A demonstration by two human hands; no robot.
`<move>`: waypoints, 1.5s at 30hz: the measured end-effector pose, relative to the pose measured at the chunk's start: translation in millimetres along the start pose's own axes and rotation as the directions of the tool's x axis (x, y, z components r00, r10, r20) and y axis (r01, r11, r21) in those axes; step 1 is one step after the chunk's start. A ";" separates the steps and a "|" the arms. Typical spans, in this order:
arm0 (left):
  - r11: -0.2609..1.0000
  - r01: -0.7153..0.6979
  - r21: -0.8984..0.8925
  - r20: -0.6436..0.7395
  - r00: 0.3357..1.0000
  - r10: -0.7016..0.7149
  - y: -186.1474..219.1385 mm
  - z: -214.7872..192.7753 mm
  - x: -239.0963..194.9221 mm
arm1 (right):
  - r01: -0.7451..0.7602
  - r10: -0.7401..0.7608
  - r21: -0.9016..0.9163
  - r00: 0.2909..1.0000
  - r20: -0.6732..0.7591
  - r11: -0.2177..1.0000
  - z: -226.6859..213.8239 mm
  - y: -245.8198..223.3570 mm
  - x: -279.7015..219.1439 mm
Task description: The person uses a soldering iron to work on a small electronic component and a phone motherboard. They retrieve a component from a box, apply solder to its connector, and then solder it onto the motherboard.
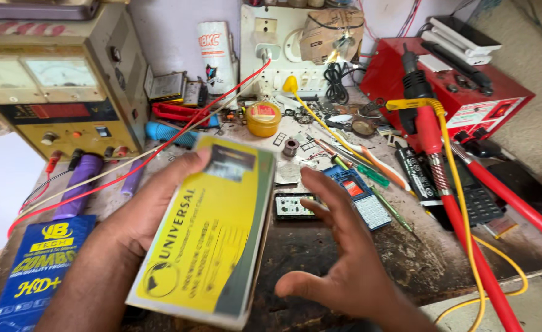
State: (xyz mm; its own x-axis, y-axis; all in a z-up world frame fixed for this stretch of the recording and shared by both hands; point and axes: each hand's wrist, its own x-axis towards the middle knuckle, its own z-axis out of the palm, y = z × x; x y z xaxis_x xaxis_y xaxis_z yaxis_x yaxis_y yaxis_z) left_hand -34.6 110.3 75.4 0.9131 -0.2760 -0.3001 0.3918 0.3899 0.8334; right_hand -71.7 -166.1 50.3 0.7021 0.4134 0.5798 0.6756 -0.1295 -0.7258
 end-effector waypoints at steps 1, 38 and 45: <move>0.998 0.061 0.021 -0.022 0.998 -0.061 -2.8 -1.1 -1.3 | 0.000 -0.004 0.061 0.998 0.060 0.998 -1.7 2.0 8.2; 0.678 -0.735 -0.007 -0.092 0.676 0.731 -149.6 -39.7 -81.4 | -0.416 0.423 0.203 0.906 0.009 0.886 13.1 40.7 -5.1; 0.705 -0.704 0.091 -0.073 0.701 0.710 -129.9 -23.1 -84.7 | -0.365 0.377 0.153 0.924 -0.058 0.918 11.3 43.0 -4.5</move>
State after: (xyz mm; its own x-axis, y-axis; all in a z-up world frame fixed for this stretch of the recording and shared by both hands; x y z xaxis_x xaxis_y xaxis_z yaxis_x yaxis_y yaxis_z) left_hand -160.2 103.3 -18.1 0.9262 0.1469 0.3473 -0.3769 0.3892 0.8405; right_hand -48.4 -163.4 12.3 0.9169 0.2808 0.2837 0.3297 -0.1322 -0.9348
